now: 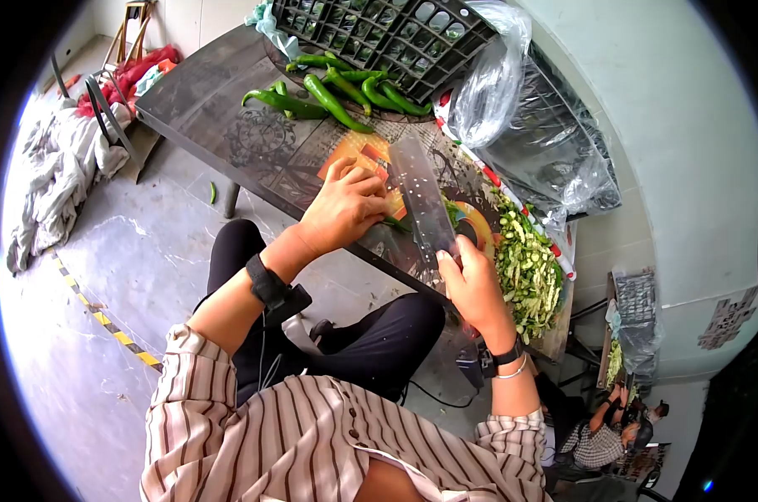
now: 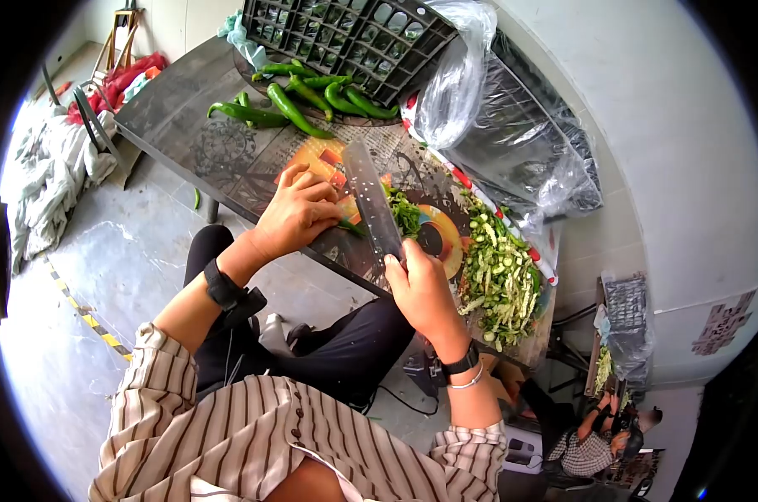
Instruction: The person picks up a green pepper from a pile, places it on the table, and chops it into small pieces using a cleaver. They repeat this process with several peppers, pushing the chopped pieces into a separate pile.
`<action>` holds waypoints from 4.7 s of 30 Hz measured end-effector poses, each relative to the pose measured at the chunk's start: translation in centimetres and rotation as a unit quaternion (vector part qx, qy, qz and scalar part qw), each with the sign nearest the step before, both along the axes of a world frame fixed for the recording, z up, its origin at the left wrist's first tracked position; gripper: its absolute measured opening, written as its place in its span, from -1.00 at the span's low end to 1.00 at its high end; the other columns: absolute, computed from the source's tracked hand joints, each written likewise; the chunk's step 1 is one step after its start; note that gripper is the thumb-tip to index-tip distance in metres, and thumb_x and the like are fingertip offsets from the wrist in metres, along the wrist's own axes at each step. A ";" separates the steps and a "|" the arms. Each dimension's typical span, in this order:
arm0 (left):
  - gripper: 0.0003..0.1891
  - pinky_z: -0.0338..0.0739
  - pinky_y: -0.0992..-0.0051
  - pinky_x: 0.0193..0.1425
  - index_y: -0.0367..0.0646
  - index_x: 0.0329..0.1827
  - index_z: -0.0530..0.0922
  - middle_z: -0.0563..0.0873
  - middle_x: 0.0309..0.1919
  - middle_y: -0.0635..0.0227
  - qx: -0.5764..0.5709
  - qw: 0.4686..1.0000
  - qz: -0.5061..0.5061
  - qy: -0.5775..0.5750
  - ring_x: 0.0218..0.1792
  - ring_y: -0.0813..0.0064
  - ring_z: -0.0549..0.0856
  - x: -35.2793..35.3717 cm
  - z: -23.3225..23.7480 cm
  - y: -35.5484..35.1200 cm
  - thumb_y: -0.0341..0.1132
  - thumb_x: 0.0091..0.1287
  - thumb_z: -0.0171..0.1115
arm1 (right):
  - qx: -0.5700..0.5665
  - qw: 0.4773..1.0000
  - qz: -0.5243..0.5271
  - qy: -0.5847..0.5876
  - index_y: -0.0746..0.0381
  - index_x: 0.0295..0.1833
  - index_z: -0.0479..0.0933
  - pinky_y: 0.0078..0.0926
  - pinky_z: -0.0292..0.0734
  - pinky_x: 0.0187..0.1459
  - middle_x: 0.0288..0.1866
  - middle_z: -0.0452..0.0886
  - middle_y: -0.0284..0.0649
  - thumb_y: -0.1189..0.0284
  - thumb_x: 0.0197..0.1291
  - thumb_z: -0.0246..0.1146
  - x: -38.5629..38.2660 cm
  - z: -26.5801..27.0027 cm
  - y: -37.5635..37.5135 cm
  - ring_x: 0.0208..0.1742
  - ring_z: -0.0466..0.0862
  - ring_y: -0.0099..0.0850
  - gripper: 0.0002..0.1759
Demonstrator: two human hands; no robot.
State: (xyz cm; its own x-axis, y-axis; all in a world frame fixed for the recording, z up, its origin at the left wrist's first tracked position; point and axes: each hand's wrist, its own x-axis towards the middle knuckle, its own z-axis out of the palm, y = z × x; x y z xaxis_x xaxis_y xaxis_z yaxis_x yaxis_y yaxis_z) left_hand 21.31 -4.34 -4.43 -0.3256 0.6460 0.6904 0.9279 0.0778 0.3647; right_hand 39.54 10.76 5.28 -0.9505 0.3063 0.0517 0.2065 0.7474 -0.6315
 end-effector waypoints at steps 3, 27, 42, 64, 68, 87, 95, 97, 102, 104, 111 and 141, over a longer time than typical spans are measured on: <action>-0.87 0.22 0.12 0.37 0.06 -0.33 0.68 0.60 -0.24 0.58 0.002 1.000 -0.002 -0.007 -0.01 0.44 0.53 0.0 0.1 0.0 -0.29 0.04 0.39 | 0.063 0.996 0.056 -0.007 0.37 -0.30 0.34 -0.12 0.40 -0.45 -0.53 0.51 0.12 0.49 0.27 0.21 -1.3 0.4 0.3 -0.48 0.56 0.08 -0.79; -0.89 0.26 0.22 0.26 0.05 -0.38 0.65 0.56 -0.29 0.57 0.020 1.000 -0.010 -0.001 -0.05 0.43 0.51 0.2 0.1 -0.1 -0.28 0.00 0.37 | 0.154 0.974 0.138 -0.097 0.40 -0.30 0.37 0.02 0.41 -0.33 -0.47 0.53 0.21 0.43 0.30 0.15 -4.2 1.3 1.2 -0.33 0.56 0.21 -0.77; -0.92 0.28 0.22 0.28 0.04 -0.42 0.66 0.61 -0.28 0.57 0.034 0.999 0.001 0.000 -0.03 0.42 0.54 0.3 -0.1 0.0 -0.29 0.02 0.38 | 0.160 0.982 0.097 0.023 0.35 -0.34 0.38 -0.06 0.41 -0.36 -0.53 0.53 0.09 0.45 0.28 0.18 -4.8 0.6 1.3 -0.39 0.58 0.10 -0.79; -0.91 0.28 0.22 0.27 0.07 -0.43 0.64 0.60 -0.28 0.57 0.021 1.000 0.008 0.001 -0.02 0.41 0.55 0.2 0.0 0.0 -0.29 0.00 0.38 | 0.142 0.983 0.110 -0.025 0.42 -0.29 0.37 0.01 0.42 -0.35 -0.46 0.53 0.23 0.44 0.30 0.14 -7.6 -0.5 0.1 -0.34 0.57 0.20 -0.77; -0.92 0.28 0.24 0.26 0.08 -0.45 0.64 0.59 -0.31 0.58 0.033 0.999 0.017 0.014 -0.05 0.41 0.54 0.2 -0.2 0.1 -0.29 0.00 0.38 | 0.195 0.974 0.110 0.025 0.40 -0.28 0.39 0.00 0.43 -0.38 -0.50 0.54 0.21 0.42 0.29 0.16 -6.8 -0.1 0.5 -0.37 0.58 0.20 -0.77; -0.92 0.27 0.25 0.25 0.07 -0.44 0.64 0.57 -0.35 0.57 0.037 0.999 0.013 0.008 -0.09 0.41 0.54 0.3 0.0 0.2 -0.30 0.00 0.38 | 0.173 0.979 0.107 0.015 0.42 -0.29 0.38 0.04 0.43 -0.33 -0.46 0.52 0.24 0.44 0.30 0.14 -7.8 -1.1 0.2 -0.32 0.57 0.22 -0.77; -0.92 0.28 0.25 0.26 0.08 -0.46 0.63 0.57 -0.36 0.59 0.048 0.999 0.015 0.013 -0.08 0.42 0.54 0.2 -0.3 0.2 -0.29 0.00 0.38 | 0.170 0.979 0.110 0.016 0.40 -0.31 0.38 -0.04 0.40 -0.39 -0.51 0.51 0.21 0.41 0.29 0.15 -5.7 0.2 1.0 -0.38 0.55 0.19 -0.75; -0.92 0.28 0.25 0.26 0.07 -0.46 0.63 0.56 -0.36 0.58 0.037 0.999 0.012 0.009 -0.07 0.42 0.54 0.3 -0.1 0.1 -0.29 0.00 0.38 | 0.164 0.980 0.110 0.002 0.40 -0.31 0.37 -0.04 0.40 -0.39 -0.51 0.51 0.21 0.41 0.29 0.15 -4.8 0.5 0.5 -0.38 0.56 0.18 -0.75; -0.96 0.27 0.27 0.25 0.05 -0.46 0.64 0.53 -0.39 0.54 0.038 0.999 -0.004 -0.007 -0.09 0.43 0.52 0.2 -0.1 -0.1 -0.30 0.03 0.33 | 0.128 0.984 0.123 -0.033 0.39 -0.31 0.36 -0.03 0.40 -0.36 -0.47 0.51 0.20 0.41 0.30 0.16 -4.3 0.5 0.1 -0.34 0.56 0.18 -0.75; -0.96 0.27 0.27 0.24 0.04 -0.47 0.64 0.53 -0.39 0.54 0.041 0.999 -0.003 -0.007 -0.10 0.43 0.52 0.2 0.0 -0.1 -0.30 0.03 0.34 | 0.133 0.982 0.125 -0.041 0.39 -0.31 0.36 -0.02 0.41 -0.36 -0.46 0.52 0.20 0.42 0.30 0.16 -4.3 0.4 0.1 -0.34 0.56 0.19 -0.75; -0.96 0.28 0.26 0.24 0.03 -0.47 0.63 0.53 -0.39 0.55 0.033 0.999 -0.005 -0.007 -0.11 0.43 0.52 0.1 0.1 -0.1 -0.30 0.03 0.33 | 0.156 0.975 0.137 -0.080 0.41 -0.31 0.36 0.01 0.42 -0.34 -0.44 0.53 0.23 0.44 0.30 0.15 -5.1 1.0 -0.1 -0.33 0.57 0.20 -0.76; -0.89 0.20 0.13 0.36 0.05 -0.35 0.68 0.60 -0.32 0.53 0.026 0.999 0.041 -0.009 -0.04 0.42 0.56 0.2 0.1 -1.0 -0.30 0.05 0.39 | 0.156 0.975 0.147 -0.058 0.43 -0.29 0.38 0.01 0.42 -0.32 -0.44 0.52 0.25 0.40 0.29 0.15 -6.1 0.8 0.2 -0.30 0.56 0.22 -0.74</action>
